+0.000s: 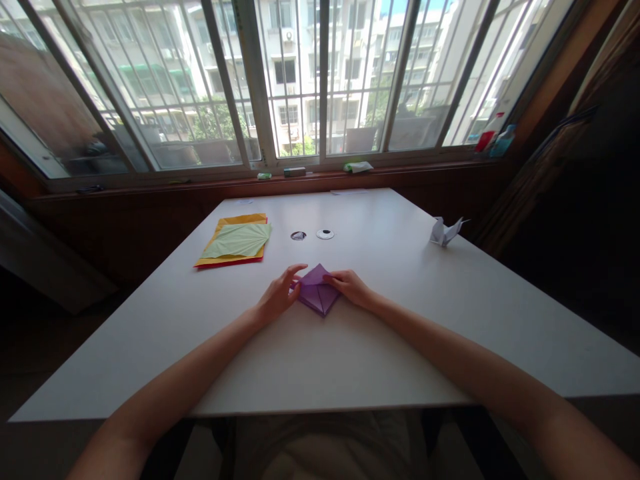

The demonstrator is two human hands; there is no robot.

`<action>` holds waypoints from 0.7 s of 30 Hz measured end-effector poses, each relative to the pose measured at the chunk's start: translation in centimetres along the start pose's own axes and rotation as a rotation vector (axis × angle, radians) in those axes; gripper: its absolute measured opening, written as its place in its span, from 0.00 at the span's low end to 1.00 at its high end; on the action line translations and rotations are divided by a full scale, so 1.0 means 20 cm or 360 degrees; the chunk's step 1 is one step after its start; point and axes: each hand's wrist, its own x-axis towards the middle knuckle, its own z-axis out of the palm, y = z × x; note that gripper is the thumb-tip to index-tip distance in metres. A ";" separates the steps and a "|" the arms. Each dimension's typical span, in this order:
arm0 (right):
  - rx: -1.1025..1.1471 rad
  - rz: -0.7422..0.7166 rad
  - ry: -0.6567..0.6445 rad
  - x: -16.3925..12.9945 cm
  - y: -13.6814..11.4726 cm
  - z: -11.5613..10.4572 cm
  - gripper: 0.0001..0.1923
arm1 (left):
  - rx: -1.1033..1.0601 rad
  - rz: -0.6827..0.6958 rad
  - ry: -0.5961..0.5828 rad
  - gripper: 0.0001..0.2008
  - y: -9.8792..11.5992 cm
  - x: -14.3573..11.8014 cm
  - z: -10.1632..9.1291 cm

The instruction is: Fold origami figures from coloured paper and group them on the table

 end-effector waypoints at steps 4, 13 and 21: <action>0.0028 -0.0013 0.0031 0.01 0.01 0.00 0.21 | 0.0380 0.0397 0.0131 0.20 0.02 0.00 -0.02; -0.0080 -0.0099 0.0089 0.00 -0.02 0.00 0.18 | 0.0395 0.0463 -0.0420 0.19 0.06 -0.01 0.01; -0.0139 -0.0238 0.0410 -0.01 -0.01 0.00 0.11 | 0.0414 0.0254 -0.0374 0.25 0.03 0.00 0.01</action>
